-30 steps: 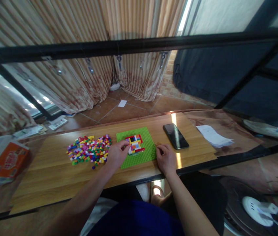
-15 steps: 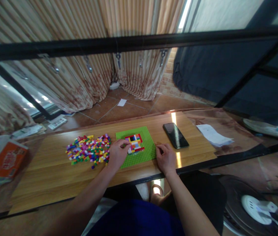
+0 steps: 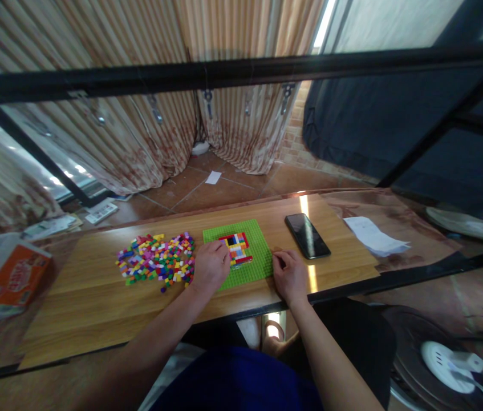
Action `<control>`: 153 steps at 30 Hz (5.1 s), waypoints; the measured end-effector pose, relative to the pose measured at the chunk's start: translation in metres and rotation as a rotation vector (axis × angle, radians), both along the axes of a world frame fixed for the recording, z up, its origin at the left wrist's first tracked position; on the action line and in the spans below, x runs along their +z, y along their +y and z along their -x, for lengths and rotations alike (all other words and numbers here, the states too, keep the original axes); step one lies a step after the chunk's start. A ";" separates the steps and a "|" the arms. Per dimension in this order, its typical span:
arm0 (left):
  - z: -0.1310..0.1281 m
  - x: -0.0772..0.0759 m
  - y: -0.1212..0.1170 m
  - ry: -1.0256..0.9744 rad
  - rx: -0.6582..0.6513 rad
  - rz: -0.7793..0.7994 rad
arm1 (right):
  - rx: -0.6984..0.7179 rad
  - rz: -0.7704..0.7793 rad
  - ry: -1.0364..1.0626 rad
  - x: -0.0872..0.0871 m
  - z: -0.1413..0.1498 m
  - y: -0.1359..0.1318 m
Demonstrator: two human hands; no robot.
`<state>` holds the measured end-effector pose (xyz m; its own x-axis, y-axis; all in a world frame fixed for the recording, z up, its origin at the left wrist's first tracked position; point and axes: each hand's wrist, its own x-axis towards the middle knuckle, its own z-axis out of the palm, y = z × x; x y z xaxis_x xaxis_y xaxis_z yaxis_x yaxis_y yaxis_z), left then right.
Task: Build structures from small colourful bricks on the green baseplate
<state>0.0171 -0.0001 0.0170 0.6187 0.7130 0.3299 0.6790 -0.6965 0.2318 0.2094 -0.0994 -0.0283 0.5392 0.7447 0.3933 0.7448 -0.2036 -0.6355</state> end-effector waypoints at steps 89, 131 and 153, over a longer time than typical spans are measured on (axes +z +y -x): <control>0.148 0.019 0.097 0.298 0.405 0.107 | 0.199 -0.002 -0.069 -0.009 0.056 0.005; 0.039 0.015 0.028 -0.461 0.245 0.598 | 0.204 0.017 -0.035 -0.005 0.058 0.006; 0.014 -0.011 0.039 -0.617 0.337 0.926 | 0.196 0.003 -0.041 -0.005 0.058 0.006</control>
<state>0.0036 0.0390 0.0056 0.2674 0.9371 -0.2244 0.3922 0.1069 0.9137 0.1515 -0.0929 -0.0336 0.3676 0.8350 0.4094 0.7957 -0.0546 -0.6032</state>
